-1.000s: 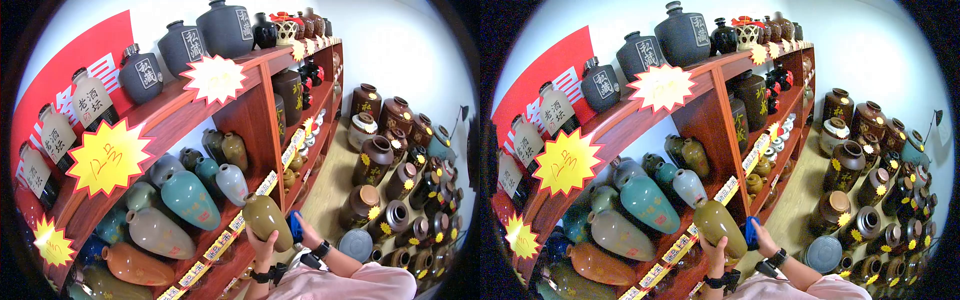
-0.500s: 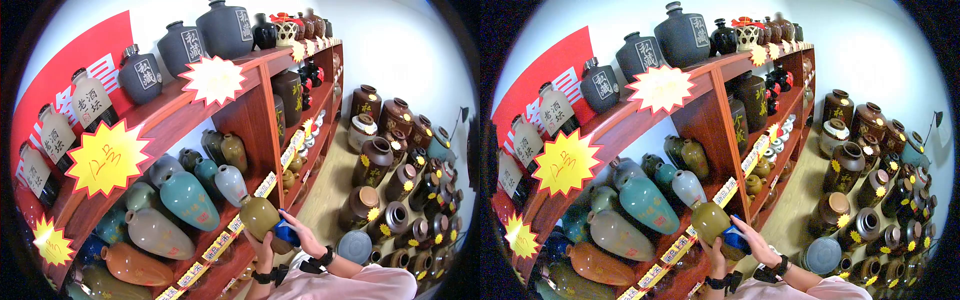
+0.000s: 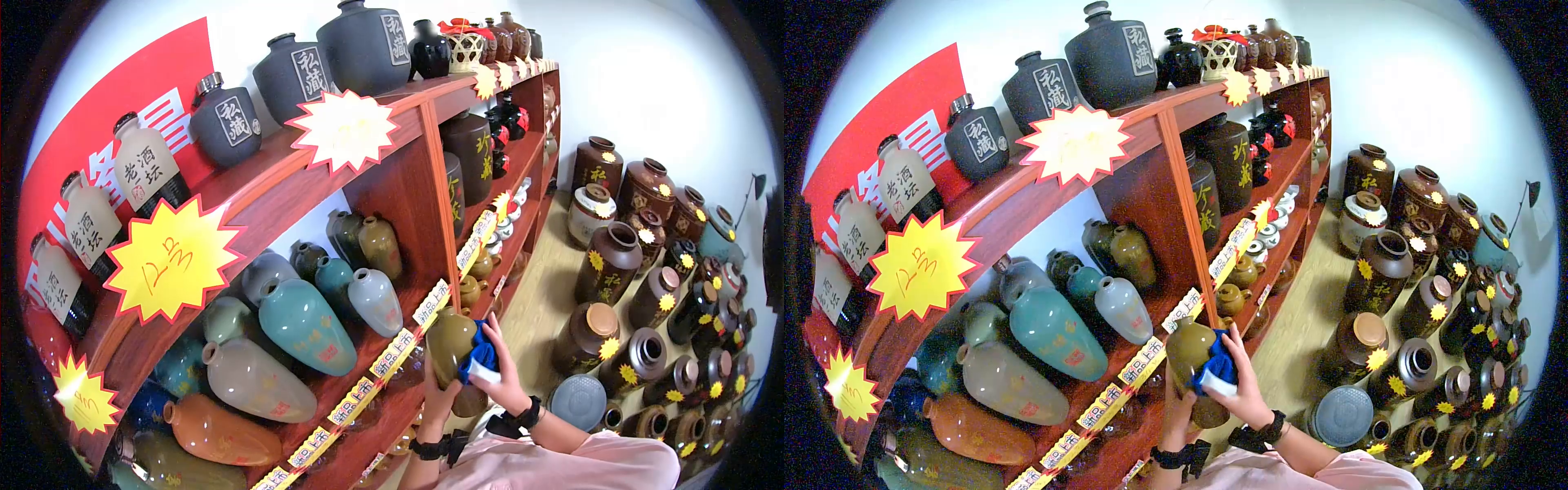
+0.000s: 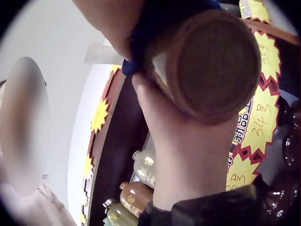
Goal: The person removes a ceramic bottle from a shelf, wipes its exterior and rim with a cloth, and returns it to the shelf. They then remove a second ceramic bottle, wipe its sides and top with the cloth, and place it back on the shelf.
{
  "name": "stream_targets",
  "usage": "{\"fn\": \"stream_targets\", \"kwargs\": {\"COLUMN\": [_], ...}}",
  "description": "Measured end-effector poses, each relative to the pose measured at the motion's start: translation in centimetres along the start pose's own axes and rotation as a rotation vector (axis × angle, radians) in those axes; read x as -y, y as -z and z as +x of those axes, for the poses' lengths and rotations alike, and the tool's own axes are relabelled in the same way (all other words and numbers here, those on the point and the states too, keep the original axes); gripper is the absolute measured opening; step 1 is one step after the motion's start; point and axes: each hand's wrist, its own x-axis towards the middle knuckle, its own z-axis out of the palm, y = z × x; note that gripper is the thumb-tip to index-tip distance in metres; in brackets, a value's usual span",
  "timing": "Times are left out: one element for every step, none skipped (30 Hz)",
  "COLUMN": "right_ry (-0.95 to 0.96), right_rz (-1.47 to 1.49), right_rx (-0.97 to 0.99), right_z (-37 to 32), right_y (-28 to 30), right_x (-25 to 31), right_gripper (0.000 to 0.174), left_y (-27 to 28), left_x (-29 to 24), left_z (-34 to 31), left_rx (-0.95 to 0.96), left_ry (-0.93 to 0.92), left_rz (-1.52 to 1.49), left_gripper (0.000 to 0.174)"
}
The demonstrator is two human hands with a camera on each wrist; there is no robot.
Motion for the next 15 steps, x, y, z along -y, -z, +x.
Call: {"fn": "stream_targets", "kwargs": {"right_ry": [-0.025, -0.049, -0.115, -0.1, -0.138, -0.176, -0.168, -0.199, -0.221, -0.244, -0.194, -0.237, -0.28, -0.323, -0.301], "right_rz": [0.036, 0.073, 0.146, 0.159, 0.252, 0.344, 0.3, 0.271, 0.216, 0.16, 0.054, 0.063, 0.072, 0.081, 0.046], "right_rx": [-0.008, -0.015, 0.008, 0.024, 0.019, 0.015, 0.015, -0.02, 0.003, 0.025, 0.037, 0.08, 0.122, 0.163, 0.15], "right_z": [0.3, 0.6, 0.8, 1.1, 1.4, 1.8, 2.3, 2.8, 3.3, 3.9, 4.5, 4.8, 5.0, 5.1, 5.1], "right_y": [0.2, 0.5, 1.2, 1.7, 2.2, 2.7, 3.2, 3.5, 4.0, 4.5, 4.8, 5.0, 5.3, 5.5, 5.3], "right_x": [-0.2, -0.5, -0.6, -1.1, -0.8, -0.3, 0.0, 0.6, 1.3, 1.9, 2.4, 2.4, 2.4, 2.4, 2.9], "right_gripper": [0.077, 0.076, 0.073, 0.069, 0.067, 0.064, 0.06, 0.058, 0.056, 0.055, 0.049, 0.048, 0.047, 0.045, 0.042], "left_y": [0.0, -0.2, -0.7, -1.0, -0.9, -1.0, -1.3, -1.5, -1.7, -1.8, -2.0, -2.2, -2.4, -2.6, -2.7], "left_x": [-0.2, -0.5, -1.5, -2.2, -2.5, -2.6, -2.7, -2.9, -3.8, -3.9, -3.9, -3.8, -3.7, -3.4, -3.0], "left_z": [0.1, 0.1, 0.1, 0.3, 0.5, 0.5, 0.4, 0.2, 0.2, 0.4, 0.4, 0.3, 0.1, -0.1, -0.3], "left_rx": [0.071, 0.101, 0.131, 0.161, 0.219, 0.25, 0.28, 0.311, 0.355, 0.383, 0.411, 0.44, 0.396, 0.368, 0.341], "left_ry": [-0.042, -0.043, -0.046, -0.049, -0.054, -0.05, -0.044, -0.039, -0.062, -0.078, -0.093, -0.108, -0.136, -0.163, -0.191], "left_rz": [0.016, 0.072, 0.129, 0.186, 0.248, 0.225, 0.202, 0.178, 0.288, 0.344, 0.4, 0.455, 0.494, 0.488, 0.483], "left_gripper": [0.095, 0.098, 0.101, 0.105, 0.104, 0.103, 0.102, 0.101, 0.098, 0.099, 0.1, 0.101, 0.099, 0.099, 0.099]}}
